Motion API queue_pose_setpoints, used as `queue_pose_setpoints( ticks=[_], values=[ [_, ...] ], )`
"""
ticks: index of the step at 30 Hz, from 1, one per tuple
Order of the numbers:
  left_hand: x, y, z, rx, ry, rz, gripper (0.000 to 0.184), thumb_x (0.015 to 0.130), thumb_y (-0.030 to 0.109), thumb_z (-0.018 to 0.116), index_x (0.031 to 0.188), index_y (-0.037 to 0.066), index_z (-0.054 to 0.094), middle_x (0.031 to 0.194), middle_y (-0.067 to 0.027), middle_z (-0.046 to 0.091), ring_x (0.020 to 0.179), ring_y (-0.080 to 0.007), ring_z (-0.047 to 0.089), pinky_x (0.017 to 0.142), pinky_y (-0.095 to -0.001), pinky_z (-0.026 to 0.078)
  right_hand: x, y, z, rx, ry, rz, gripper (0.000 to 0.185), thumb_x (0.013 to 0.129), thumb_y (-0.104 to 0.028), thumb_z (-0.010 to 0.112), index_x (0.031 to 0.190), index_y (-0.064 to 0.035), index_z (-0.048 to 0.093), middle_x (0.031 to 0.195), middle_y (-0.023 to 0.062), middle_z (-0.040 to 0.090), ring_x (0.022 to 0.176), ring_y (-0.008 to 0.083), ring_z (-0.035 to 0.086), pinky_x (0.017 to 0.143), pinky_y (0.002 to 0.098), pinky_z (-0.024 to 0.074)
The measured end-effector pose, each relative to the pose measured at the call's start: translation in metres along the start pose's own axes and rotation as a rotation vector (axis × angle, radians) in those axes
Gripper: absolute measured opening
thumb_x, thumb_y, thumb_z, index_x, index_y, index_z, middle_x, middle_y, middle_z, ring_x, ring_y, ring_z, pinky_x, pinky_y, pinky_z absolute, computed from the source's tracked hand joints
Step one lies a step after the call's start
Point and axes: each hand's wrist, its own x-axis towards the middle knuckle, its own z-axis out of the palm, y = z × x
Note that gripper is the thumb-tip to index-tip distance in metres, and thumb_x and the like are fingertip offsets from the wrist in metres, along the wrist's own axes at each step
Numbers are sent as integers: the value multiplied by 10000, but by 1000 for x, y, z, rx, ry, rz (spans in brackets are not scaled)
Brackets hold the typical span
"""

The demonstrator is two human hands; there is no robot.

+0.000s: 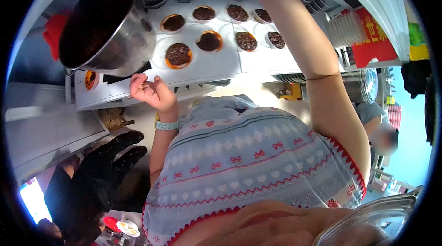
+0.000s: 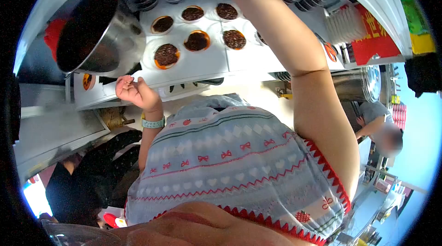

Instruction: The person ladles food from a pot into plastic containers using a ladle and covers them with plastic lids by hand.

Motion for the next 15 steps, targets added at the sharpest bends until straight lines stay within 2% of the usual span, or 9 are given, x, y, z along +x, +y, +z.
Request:
queue_pose_setpoints(
  ticks=[2,3,5,6,8,9,11,13,15],
  values=[
    [-4,16,18,-22,-18,-37,466,763,-175,441,1167,36,344,1119,-119,427,946,-158,430,896,-293,359,-22,-26,-38,95,-135,-42,215,1002,-232,501,900,-56,571,684,46,582,642,128,597,540,221,502],
    [-9,17,24,-36,-25,-45,466,763,-175,441,1167,36,344,1119,-119,427,946,-158,430,896,-293,359,-41,-39,-65,84,-122,-47,215,1002,-232,501,900,-56,571,684,46,582,642,128,597,540,221,502],
    [-18,17,36,-52,-130,58,427,779,-169,437,1139,42,345,1122,-124,423,925,-154,428,867,-282,356,-81,-65,-116,-136,201,25,262,1014,-263,482,923,-50,604,744,65,629,664,146,612,560,229,521],
    [-23,23,45,-70,-148,72,358,798,-152,437,1082,51,360,1081,-113,418,892,-156,417,843,-271,349,-99,-79,-126,-143,212,19,262,1014,-263,482,923,-50,604,744,65,629,664,146,612,560,229,521],
    [-38,28,62,-120,-223,61,354,776,-147,448,1058,52,369,1037,-110,407,900,-177,411,874,-298,346,-144,-102,-141,-139,325,-36,258,993,-180,475,995,44,603,834,145,666,732,193,665,652,245,572],
    [-44,29,73,-162,-287,59,352,753,-142,460,1034,53,377,994,-107,397,907,-198,405,905,-324,343,-165,-110,-156,-136,345,-54,258,993,-180,475,995,44,603,834,145,666,732,193,665,652,245,572],
    [-62,39,104,-211,-328,53,289,760,-129,470,978,49,403,962,-100,399,880,-194,406,878,-309,360,-215,-123,-188,-184,479,-78,237,1001,-153,461,981,47,585,836,152,660,731,190,660,645,237,564],
    [-84,46,132,-268,-486,-64,247,763,-125,475,939,42,430,952,-95,398,867,-193,411,835,-295,385,-260,-131,-219,-213,624,-95,247,1012,-175,435,996,27,577,847,153,660,743,178,654,687,251,574],
    [-103,53,167,-299,-591,-45,185,765,-116,502,885,25,496,910,-112,469,836,-232,473,774,-313,420,-298,-134,-249,-245,677,-78,251,1010,-195,430,974,8,575,839,154,666,725,157,652,686,265,576]
  ],
)
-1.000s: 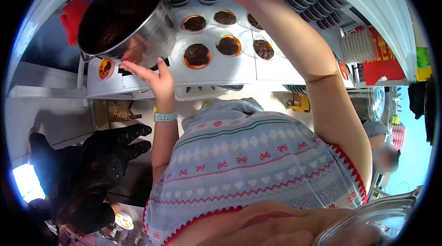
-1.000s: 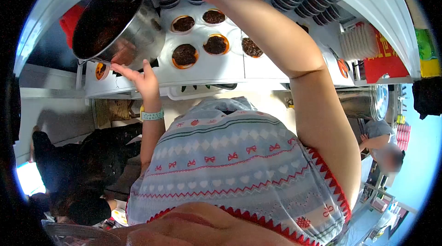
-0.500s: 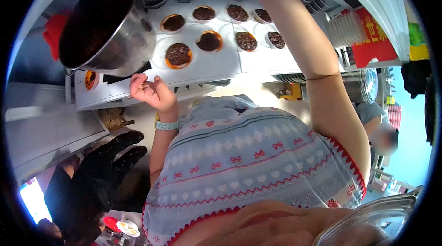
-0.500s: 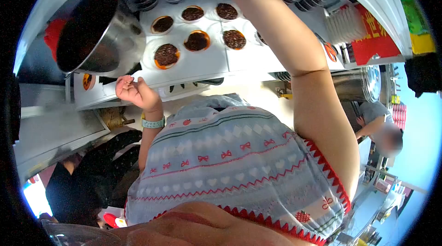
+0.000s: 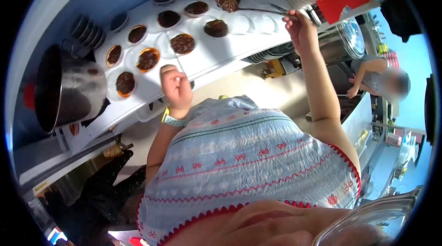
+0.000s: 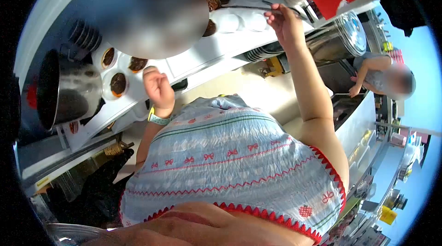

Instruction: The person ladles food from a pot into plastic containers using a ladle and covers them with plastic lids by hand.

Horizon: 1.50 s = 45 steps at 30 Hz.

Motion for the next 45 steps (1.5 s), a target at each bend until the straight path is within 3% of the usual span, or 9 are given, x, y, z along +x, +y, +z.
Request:
queue_pose_setpoints(
  ticks=[4,7,11,18,21,24,34,38,45],
  values=[
    [2,-11,82,125,-290,9,123,796,-36,591,901,13,551,920,-137,560,866,-293,560,770,-352,460,-25,18,-45,-41,222,-21,260,1001,-206,460,989,23,583,822,168,669,699,201,659,706,299,576],
    [-5,-29,136,192,-385,-61,156,817,37,649,961,34,591,970,-135,598,915,-323,588,805,-391,481,-37,38,-57,-290,203,-105,317,1028,-227,434,1050,41,601,877,175,684,763,204,684,727,305,573],
    [-5,-43,186,325,-440,3,238,823,90,680,1047,50,612,1013,-129,606,943,-343,588,824,-416,482,-51,75,-80,-544,-7,-352,274,1018,-147,468,1123,77,587,993,155,677,886,211,695,815,297,564],
    [-9,-70,216,466,-328,-51,228,830,83,672,1049,48,621,1057,-135,584,949,-348,585,821,-423,485,-44,93,-115,-952,-289,-863,176,883,16,612,1052,-9,658,902,125,666,749,244,647,654,313,520],
    [-8,-70,219,507,-304,-37,212,837,80,664,1043,52,626,1042,-137,587,939,-351,591,807,-427,489,-48,90,-123,-1019,-371,-845,231,892,58,544,1096,-8,631,988,142,667,858,265,668,740,302,532],
    [-8,-70,220,537,-290,-43,197,842,78,658,1035,54,628,1024,-136,593,920,-352,596,794,-425,492,-46,96,-122,-946,-315,-921,239,850,33,627,1078,-32,659,924,134,653,755,273,644,643,324,524],
    [-5,-71,226,569,-210,-62,106,852,76,654,956,60,643,984,-114,596,875,-327,604,750,-399,500,-42,96,-124,-962,-365,-914,263,845,27,638,1098,-42,663,967,148,643,767,270,642,647,321,525],
    [-4,-68,227,590,-209,-109,114,843,74,662,955,63,645,970,-107,593,872,-319,605,745,-397,502,-44,95,-127,-985,-401,-838,222,884,20,600,1094,-23,658,1019,165,650,878,281,665,732,308,537],
    [-4,-74,227,656,-205,5,106,867,115,665,958,61,666,972,-97,598,868,-305,608,744,-386,502,-40,97,-127,-977,-395,-841,235,892,24,585,1112,-23,656,1033,169,651,878,269,666,735,291,531]
  ],
)
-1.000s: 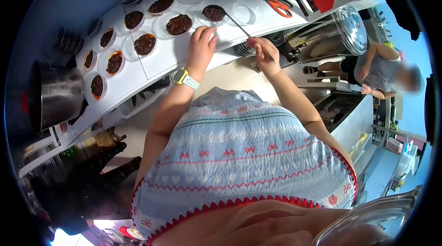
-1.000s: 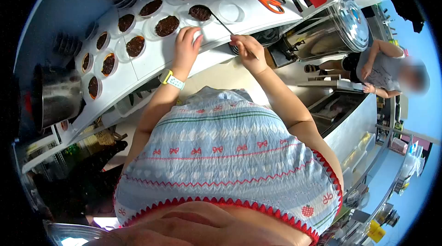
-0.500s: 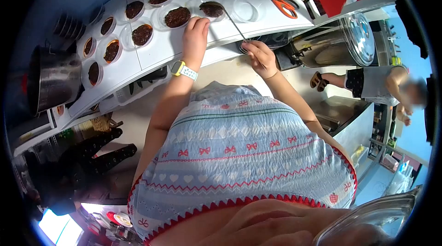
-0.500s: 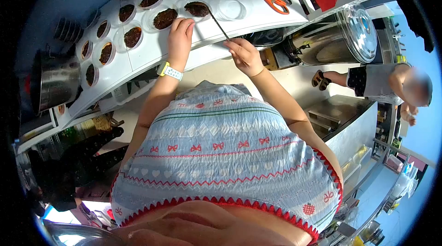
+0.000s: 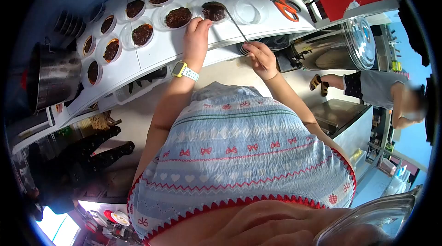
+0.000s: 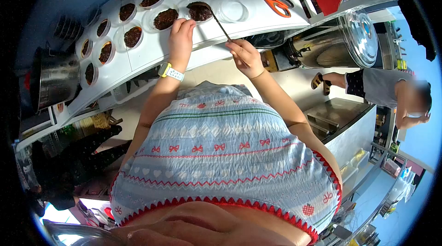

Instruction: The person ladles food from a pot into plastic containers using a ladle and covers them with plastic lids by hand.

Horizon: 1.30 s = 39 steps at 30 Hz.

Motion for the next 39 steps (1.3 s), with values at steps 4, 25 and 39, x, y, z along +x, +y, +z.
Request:
queue_pose_setpoints(
  ticks=[4,25,39],
  values=[
    [-1,-1,0,-9,26,46,110,854,102,674,953,52,667,970,-94,600,858,-302,607,740,-388,500,-2,2,4,17,-59,46,237,900,22,575,1120,-24,653,1045,177,649,898,264,666,749,292,532],
    [-4,-3,0,14,20,31,115,829,76,673,942,65,653,969,-86,587,873,-301,600,751,-402,501,5,-1,4,18,-39,-4,235,870,29,611,1093,-25,661,1032,164,635,853,270,658,723,311,532],
    [-5,-7,0,-34,55,51,117,823,95,686,933,69,654,945,-87,590,867,-305,602,747,-400,502,11,-6,-2,-35,58,-49,199,876,14,605,1056,-30,677,988,159,662,847,268,672,705,302,538]
  ],
)
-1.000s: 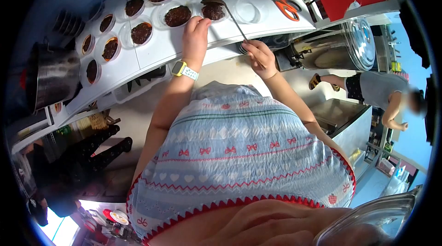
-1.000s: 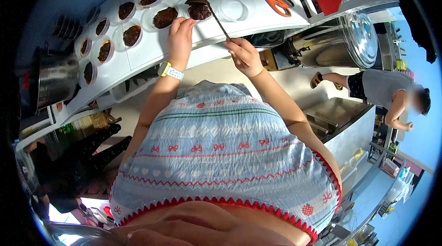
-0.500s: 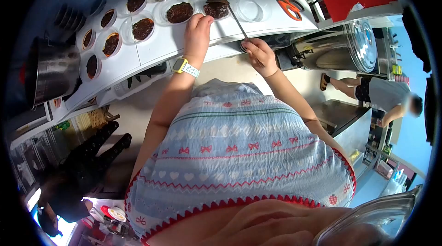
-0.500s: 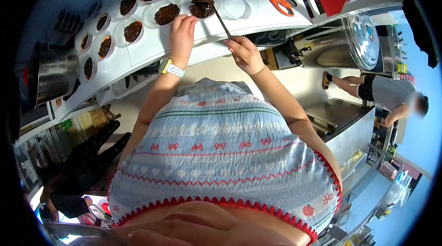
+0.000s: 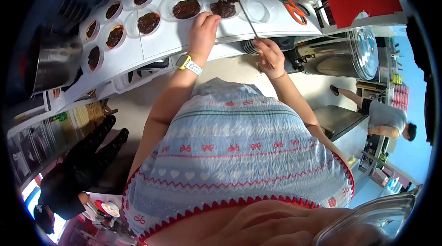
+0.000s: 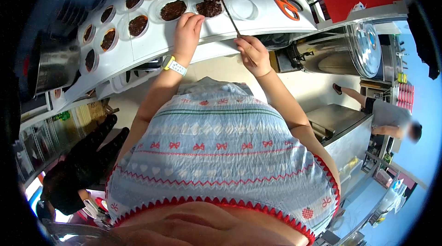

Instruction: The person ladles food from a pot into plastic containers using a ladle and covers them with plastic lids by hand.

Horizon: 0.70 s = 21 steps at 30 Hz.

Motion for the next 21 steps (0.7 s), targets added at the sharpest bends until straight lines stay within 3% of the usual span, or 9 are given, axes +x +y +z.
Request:
queue_pose_setpoints(
  ticks=[5,6,8,10,12,14,16,19,21],
  values=[
    [-6,13,-20,-100,-13,-75,138,828,72,678,956,51,631,932,-103,587,867,-298,599,751,-380,503,6,-2,-5,-21,50,-10,166,909,-12,594,1054,4,673,978,156,676,846,243,674,722,286,538],
    [-14,14,-25,-164,10,-173,143,840,64,668,970,40,614,928,-108,586,876,-280,601,756,-373,501,7,-3,-6,-19,46,-14,166,909,-12,594,1054,4,673,978,156,676,846,243,674,722,286,538],
    [-30,12,-35,-359,5,-425,191,889,48,622,1049,-4,533,961,-106,577,919,-221,599,813,-352,499,6,-5,-9,-21,33,214,161,941,-25,558,1047,18,671,959,154,686,844,226,679,727,269,533],
    [-44,4,-44,-666,94,-632,275,917,38,577,1161,-27,468,1104,-114,543,1040,-216,579,900,-343,482,0,1,-7,157,123,350,239,1002,-112,483,1049,67,635,988,173,688,901,223,692,786,289,543],
    [-47,6,-56,-706,125,-693,332,933,36,552,1239,-11,430,1181,-108,512,1110,-208,551,943,-321,448,10,-11,-4,500,321,613,314,1033,-173,425,1108,84,590,1023,204,671,929,250,686,834,333,559],
    [-43,7,-65,-751,157,-747,392,949,34,526,1317,5,393,1259,-102,482,1180,-199,524,985,-299,415,25,-16,-8,570,397,693,381,1049,-235,381,1142,96,547,1033,229,656,920,281,686,854,372,571],
    [-38,9,-70,-942,173,-878,513,942,28,501,1417,-7,312,1415,-141,354,1361,-233,368,1099,-323,321,37,-18,-7,696,403,729,381,1048,-245,389,1136,88,551,1016,225,660,903,283,690,851,375,572],
    [-33,5,-68,-1090,214,-947,616,922,6,479,1473,-36,208,1483,-161,282,1404,-248,295,1144,-339,265,64,-31,16,735,288,692,353,1038,-236,428,1124,74,573,991,220,667,888,272,694,847,374,576],
    [-28,5,-65,-1157,233,-976,639,909,-8,475,1476,-52,183,1492,-163,269,1409,-252,284,1152,-341,250,72,-40,34,661,167,633,280,1021,-150,460,1095,85,592,1009,191,666,903,266,694,835,360,578]
  ],
)
